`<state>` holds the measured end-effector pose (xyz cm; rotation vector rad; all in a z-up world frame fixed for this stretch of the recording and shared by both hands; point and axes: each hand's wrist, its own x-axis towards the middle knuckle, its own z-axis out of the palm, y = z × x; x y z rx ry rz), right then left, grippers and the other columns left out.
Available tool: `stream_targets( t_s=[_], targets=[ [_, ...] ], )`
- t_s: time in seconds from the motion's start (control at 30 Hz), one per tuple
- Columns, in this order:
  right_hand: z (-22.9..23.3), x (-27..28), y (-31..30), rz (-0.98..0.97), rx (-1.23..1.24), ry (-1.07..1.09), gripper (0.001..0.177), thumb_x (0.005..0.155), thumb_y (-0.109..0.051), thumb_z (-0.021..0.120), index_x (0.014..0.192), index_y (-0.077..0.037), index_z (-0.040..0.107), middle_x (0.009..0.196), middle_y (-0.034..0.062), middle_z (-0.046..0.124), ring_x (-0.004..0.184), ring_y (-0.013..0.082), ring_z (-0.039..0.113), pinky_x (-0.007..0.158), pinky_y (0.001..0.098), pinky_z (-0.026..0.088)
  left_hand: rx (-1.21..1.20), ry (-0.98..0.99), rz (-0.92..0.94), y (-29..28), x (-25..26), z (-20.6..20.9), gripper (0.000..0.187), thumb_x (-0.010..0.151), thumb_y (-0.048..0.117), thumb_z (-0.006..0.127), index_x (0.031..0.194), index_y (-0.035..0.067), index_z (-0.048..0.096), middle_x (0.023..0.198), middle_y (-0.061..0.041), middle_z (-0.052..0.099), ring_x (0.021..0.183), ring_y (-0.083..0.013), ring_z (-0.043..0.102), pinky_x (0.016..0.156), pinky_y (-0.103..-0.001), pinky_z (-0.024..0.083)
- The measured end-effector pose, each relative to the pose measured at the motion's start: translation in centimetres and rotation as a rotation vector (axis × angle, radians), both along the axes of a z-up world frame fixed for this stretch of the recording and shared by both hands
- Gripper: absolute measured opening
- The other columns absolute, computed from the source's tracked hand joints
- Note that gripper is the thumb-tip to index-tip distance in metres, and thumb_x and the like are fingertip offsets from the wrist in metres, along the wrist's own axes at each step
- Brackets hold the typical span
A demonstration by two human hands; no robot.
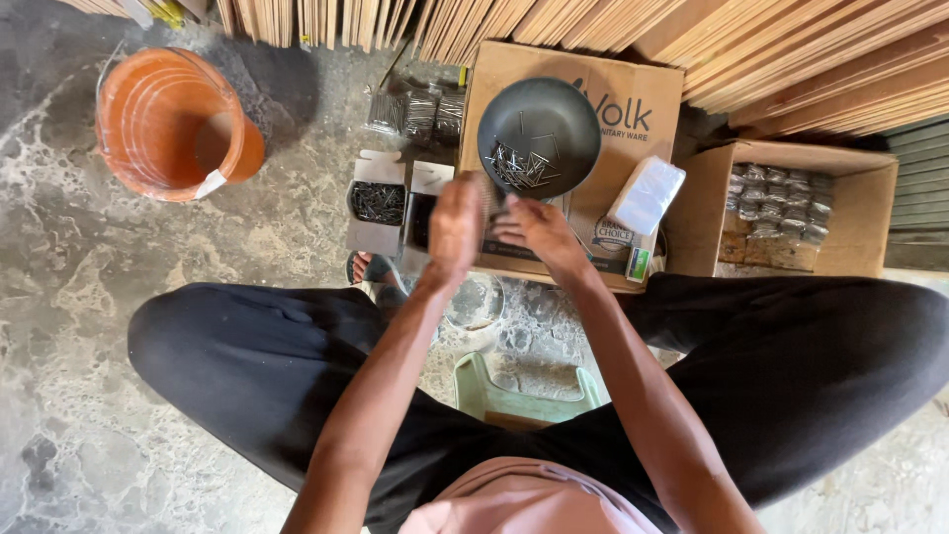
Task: The person sits on a stool and sorts small metal nails from a white box into a black frying pan. They repeatedly pick up handfuls of nails from the box and place them into the pan, occasionally using a small white packet to assist.
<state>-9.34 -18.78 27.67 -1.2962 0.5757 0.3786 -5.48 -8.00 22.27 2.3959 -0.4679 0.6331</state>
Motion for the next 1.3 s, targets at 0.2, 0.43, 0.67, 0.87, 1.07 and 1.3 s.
stream_targets(
  t_s=[0.2,0.43,0.67,0.87,1.07,1.3],
  targets=[
    [-6.6,0.5,-2.1,-0.318,0.067,-0.057,0.038,0.092,-0.026,0.055,0.114,0.005,0.055,0.103,0.0263,0.06,0.088,0.0323,0.065,0.077,0.0409,0.057,-0.064,-0.093,-0.392,-1.7,-1.9,-0.4,0.024,0.085,-0.004,0.05,0.107,0.003,0.057,0.096,-0.014,0.059,0.088,-0.0253,0.062,0.076,-0.03,0.052],
    [0.0,1.0,-1.2,-0.474,0.036,-0.097,0.032,0.091,-0.014,0.054,0.11,0.012,0.05,0.103,0.0298,0.059,0.098,0.0337,0.063,0.085,0.041,0.054,-0.059,-0.026,-0.127,2.0,1.6,-5.1,0.01,0.084,0.008,0.056,0.093,0.008,0.058,0.08,-0.009,0.056,0.074,-0.026,0.058,0.067,-0.036,0.049],
    [0.2,1.1,-1.3,-0.376,0.017,-0.128,0.042,0.086,-0.005,0.054,0.121,0.015,0.041,0.11,0.0302,0.057,0.104,0.0347,0.059,0.091,0.0421,0.049,-0.085,0.689,0.073,8.3,1.6,-14.3,0.01,0.085,0.004,0.049,0.086,0.001,0.058,0.077,-0.019,0.061,0.076,-0.0384,0.061,0.065,-0.048,0.049],
    [2.8,0.6,-0.3,-0.173,0.034,-0.089,0.031,0.085,-0.001,0.053,0.113,0.012,0.05,0.104,0.0318,0.058,0.096,0.0373,0.061,0.085,0.0441,0.052,0.25,0.901,-0.059,8.4,2.6,-22.1,0.022,0.083,0.0,0.047,0.104,0.0,0.055,0.101,-0.022,0.057,0.096,-0.0395,0.059,0.079,-0.045,0.052],
    [2.0,0.6,-0.4,0.02,-0.017,-0.072,0.027,0.086,0.001,0.052,0.112,0.009,0.054,0.103,0.0324,0.058,0.093,0.0384,0.062,0.082,0.044,0.053,0.435,1.051,-0.066,9.0,4.9,-27.7,0.015,0.077,-0.002,0.051,0.081,-0.002,0.066,0.079,-0.022,0.064,0.079,-0.0386,0.065,0.06,-0.046,0.054],
    [-1.8,0.3,-0.6,-0.062,0.093,-0.052,0.03,0.083,0.003,0.057,0.11,0.013,0.052,0.095,0.0282,0.061,0.085,0.0283,0.064,0.079,0.0392,0.055,0.422,1.093,-0.066,7.7,4.7,-24.4,0.024,0.084,-0.005,0.043,0.088,-0.005,0.066,0.088,-0.026,0.065,0.09,-0.0373,0.064,0.071,-0.045,0.054]
  ],
)
